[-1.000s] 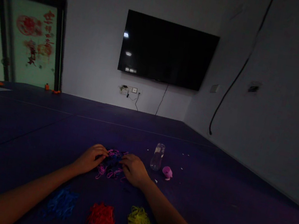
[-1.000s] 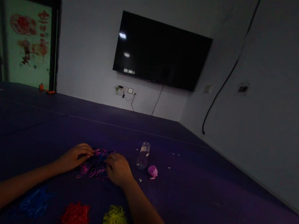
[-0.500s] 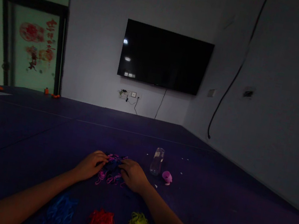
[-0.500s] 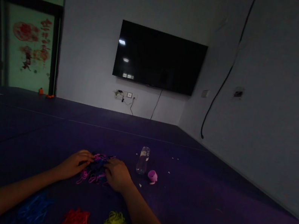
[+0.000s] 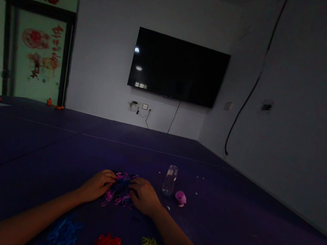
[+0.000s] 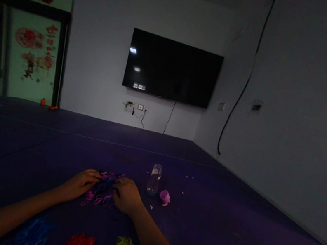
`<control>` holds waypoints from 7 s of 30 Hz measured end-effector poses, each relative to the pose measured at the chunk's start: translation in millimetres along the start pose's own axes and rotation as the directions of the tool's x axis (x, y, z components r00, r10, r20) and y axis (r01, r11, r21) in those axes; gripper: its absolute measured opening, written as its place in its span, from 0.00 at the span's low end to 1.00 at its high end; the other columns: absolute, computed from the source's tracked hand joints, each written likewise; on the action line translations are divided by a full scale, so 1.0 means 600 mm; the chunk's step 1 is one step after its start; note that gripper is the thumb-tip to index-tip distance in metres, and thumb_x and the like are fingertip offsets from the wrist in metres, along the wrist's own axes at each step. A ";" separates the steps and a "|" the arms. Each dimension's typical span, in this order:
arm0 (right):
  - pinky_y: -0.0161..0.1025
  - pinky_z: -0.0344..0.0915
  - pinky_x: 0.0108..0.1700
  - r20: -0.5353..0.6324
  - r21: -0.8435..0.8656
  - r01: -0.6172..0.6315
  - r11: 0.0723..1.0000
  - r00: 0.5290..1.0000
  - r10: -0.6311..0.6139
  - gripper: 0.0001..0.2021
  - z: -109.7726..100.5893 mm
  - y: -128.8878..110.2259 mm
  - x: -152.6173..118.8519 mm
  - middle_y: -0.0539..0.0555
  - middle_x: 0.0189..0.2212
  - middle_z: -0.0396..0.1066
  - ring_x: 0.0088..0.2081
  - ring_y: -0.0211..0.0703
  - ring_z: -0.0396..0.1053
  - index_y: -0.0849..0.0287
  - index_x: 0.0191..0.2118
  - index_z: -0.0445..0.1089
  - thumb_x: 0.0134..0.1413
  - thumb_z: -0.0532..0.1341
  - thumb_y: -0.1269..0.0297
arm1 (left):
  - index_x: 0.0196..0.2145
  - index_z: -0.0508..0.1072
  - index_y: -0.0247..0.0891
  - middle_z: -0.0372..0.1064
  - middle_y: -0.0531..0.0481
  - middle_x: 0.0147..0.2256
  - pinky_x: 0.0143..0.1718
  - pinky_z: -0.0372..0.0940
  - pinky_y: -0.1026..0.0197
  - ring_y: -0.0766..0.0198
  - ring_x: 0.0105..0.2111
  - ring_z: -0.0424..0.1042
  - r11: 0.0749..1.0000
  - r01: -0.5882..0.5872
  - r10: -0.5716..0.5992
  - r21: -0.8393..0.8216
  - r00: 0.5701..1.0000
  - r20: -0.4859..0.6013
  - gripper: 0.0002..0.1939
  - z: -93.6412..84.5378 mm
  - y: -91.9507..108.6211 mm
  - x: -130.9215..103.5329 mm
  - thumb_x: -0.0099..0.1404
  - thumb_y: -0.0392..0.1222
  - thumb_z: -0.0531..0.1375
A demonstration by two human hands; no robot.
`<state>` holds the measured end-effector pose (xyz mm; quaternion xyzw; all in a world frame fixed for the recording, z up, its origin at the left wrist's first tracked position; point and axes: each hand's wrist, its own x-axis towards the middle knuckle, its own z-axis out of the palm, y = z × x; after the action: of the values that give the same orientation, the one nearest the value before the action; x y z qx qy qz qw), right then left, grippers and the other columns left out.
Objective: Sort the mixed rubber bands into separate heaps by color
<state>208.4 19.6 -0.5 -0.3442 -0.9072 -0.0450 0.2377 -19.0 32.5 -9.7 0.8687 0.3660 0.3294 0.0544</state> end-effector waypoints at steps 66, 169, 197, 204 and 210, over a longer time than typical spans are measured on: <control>0.37 0.59 0.43 -0.005 -0.063 0.100 0.993 0.995 -0.101 0.08 0.011 0.007 0.001 0.56 0.37 0.70 0.39 0.42 0.65 0.61 0.30 0.69 0.50 0.52 0.72 | 0.25 0.75 0.39 0.74 0.49 0.31 0.41 0.62 0.58 0.61 0.36 0.69 0.995 0.052 -0.043 0.085 0.994 -0.102 0.11 -0.011 0.007 0.000 0.59 0.37 0.55; 0.41 0.54 0.51 0.017 -0.081 -0.183 0.980 0.983 0.185 0.21 0.001 -0.006 0.005 0.56 0.47 0.66 0.49 0.45 0.61 0.59 0.49 0.64 0.48 0.49 0.77 | 0.58 0.53 0.50 0.52 0.52 0.59 0.57 0.42 0.43 0.54 0.60 0.44 0.988 -0.034 -0.009 0.150 0.960 0.280 0.22 -0.006 0.015 -0.002 0.68 0.51 0.42; 0.40 0.55 0.50 0.091 -0.027 0.074 0.997 0.993 -0.072 0.19 -0.009 -0.015 0.003 0.54 0.50 0.64 0.50 0.42 0.60 0.55 0.49 0.65 0.53 0.50 0.74 | 0.46 0.69 0.39 0.69 0.48 0.47 0.56 0.51 0.49 0.59 0.51 0.62 0.996 -0.012 0.006 0.083 0.997 0.071 0.19 0.002 0.008 -0.003 0.68 0.47 0.44; 0.39 0.57 0.48 0.074 -0.029 0.107 0.994 0.992 -0.105 0.17 -0.002 -0.007 0.003 0.55 0.47 0.66 0.47 0.42 0.63 0.57 0.46 0.68 0.52 0.51 0.72 | 0.43 0.71 0.40 0.71 0.48 0.43 0.51 0.57 0.52 0.59 0.47 0.65 0.996 0.028 -0.022 0.084 0.997 -0.071 0.18 0.003 0.007 -0.002 0.67 0.47 0.45; 0.38 0.57 0.48 0.090 -0.028 0.128 0.991 0.988 -0.125 0.18 0.001 -0.002 0.004 0.56 0.44 0.69 0.45 0.42 0.63 0.60 0.48 0.67 0.51 0.51 0.72 | 0.34 0.75 0.40 0.73 0.49 0.38 0.49 0.59 0.57 0.61 0.45 0.66 0.988 -0.054 0.054 -0.147 0.999 -0.003 0.20 -0.008 0.012 0.001 0.67 0.48 0.45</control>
<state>205.6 20.1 0.0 -0.2917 -0.9359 -0.0601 0.1882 -17.0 26.9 -3.4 0.8719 0.3171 0.3566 0.1096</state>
